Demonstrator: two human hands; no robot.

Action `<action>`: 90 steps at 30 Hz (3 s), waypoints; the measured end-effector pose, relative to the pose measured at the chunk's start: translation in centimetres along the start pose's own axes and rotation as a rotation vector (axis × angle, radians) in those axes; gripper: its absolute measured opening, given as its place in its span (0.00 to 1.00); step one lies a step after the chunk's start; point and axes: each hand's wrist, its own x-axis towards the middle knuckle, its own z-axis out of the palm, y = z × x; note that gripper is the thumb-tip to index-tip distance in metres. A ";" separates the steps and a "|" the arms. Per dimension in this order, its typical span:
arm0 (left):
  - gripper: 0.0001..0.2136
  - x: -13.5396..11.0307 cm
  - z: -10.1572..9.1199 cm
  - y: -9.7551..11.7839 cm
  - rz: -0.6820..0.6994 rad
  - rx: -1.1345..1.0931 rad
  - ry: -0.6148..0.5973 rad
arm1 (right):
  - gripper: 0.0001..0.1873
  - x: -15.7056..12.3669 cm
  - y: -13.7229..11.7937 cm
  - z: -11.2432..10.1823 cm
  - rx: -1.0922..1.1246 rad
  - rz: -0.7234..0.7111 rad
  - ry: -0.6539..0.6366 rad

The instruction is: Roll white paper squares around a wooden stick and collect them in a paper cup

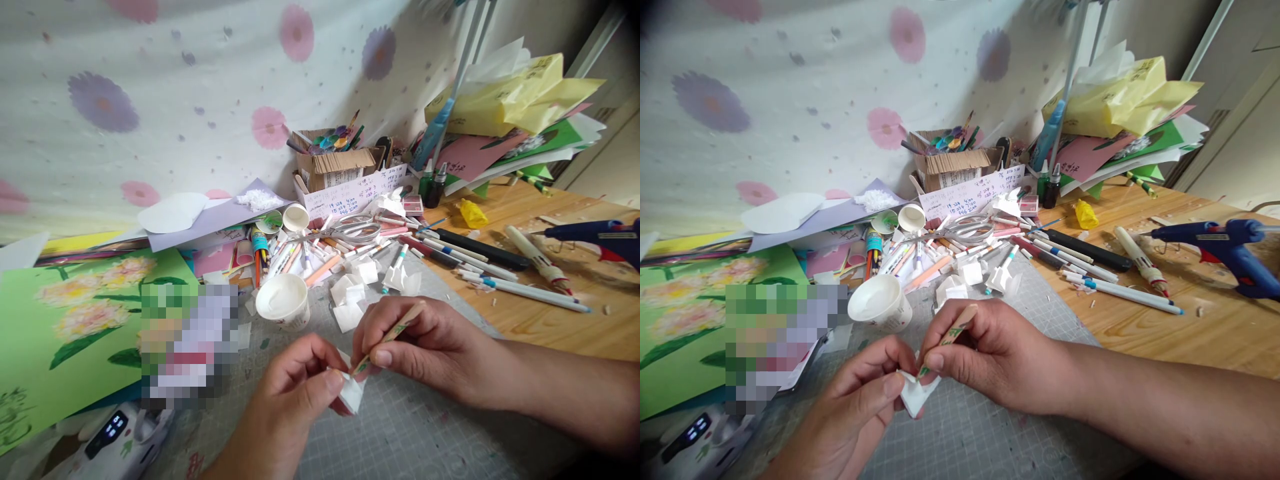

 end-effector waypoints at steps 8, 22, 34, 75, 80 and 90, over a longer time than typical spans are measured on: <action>0.05 0.0 -0.2 -0.3 -0.015 0.055 0.017 | 0.03 0.0 0.2 0.0 0.006 0.020 0.022; 0.07 0.1 -0.2 -0.3 0.016 0.035 0.018 | 0.03 0.1 0.3 0.0 0.040 0.027 0.012; 0.08 -0.1 -0.1 -0.1 -0.007 0.038 0.062 | 0.06 0.1 0.4 -0.1 -0.017 0.032 0.020; 0.06 0.0 -1.0 0.1 0.115 0.573 0.015 | 0.03 0.1 0.0 0.0 -0.054 0.008 0.019; 0.05 0.0 -0.9 0.1 0.123 0.597 0.021 | 0.03 0.2 -0.1 0.0 -0.066 0.013 0.021; 0.01 0.0 -0.9 -0.1 0.122 0.497 0.041 | 0.03 0.1 -0.2 0.0 -0.095 -0.009 0.014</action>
